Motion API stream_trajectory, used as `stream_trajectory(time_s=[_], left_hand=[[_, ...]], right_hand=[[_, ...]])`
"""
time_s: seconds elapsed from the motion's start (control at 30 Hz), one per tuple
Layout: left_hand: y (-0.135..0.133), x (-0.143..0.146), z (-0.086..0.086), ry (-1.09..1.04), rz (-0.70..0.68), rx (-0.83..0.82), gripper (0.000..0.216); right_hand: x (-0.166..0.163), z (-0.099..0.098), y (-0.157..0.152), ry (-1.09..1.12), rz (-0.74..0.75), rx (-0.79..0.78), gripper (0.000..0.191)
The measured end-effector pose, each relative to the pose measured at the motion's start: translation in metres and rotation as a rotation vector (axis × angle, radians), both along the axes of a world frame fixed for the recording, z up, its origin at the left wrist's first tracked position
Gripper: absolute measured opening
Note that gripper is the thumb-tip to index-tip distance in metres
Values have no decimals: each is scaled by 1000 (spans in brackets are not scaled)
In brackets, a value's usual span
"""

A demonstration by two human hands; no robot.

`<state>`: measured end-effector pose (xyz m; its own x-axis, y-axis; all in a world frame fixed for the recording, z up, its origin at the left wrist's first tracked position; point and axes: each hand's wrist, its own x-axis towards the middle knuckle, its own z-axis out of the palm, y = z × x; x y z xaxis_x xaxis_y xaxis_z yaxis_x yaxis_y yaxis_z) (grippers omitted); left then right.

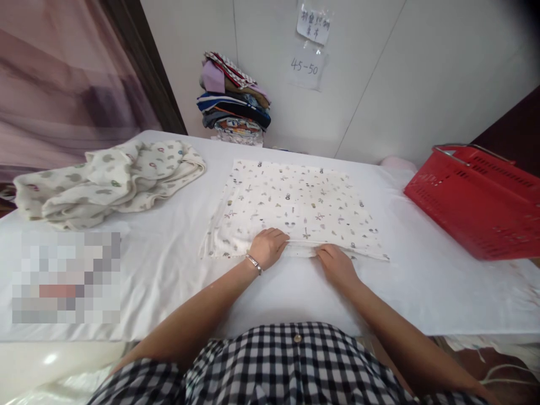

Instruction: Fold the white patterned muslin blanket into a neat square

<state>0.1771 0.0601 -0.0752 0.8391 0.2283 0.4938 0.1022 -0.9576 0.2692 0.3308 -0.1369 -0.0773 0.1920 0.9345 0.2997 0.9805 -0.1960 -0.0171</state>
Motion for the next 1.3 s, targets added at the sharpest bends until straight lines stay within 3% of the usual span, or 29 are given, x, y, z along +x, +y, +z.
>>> stream_trajectory(time_s=[0.23, 0.37, 0.73, 0.9, 1.0, 1.2, 1.3], left_hand=[[-2, 0, 1, 24, -22, 4, 22], [-5, -2, 1, 75, -55, 31, 23], [-12, -15, 5, 66, -100, 21, 27], [-20, -9, 5, 106, -111, 83, 44], [-21, -2, 3, 67, -113, 148, 35], [-17, 10, 0, -6, -246, 285, 20], [-15, 14, 0, -5, -218, 304, 19]], right_hand=[[6, 10, -5, 30, 120, 226, 24], [5, 15, 1, -8, 45, 293, 21], [12, 16, 10, 98, 111, 278, 24], [10, 17, 9, 133, 92, 270, 23], [10, 16, 9, 137, 95, 259, 24], [12, 16, 10, 139, 124, 245, 24], [12, 16, 10, 131, 130, 246, 23]])
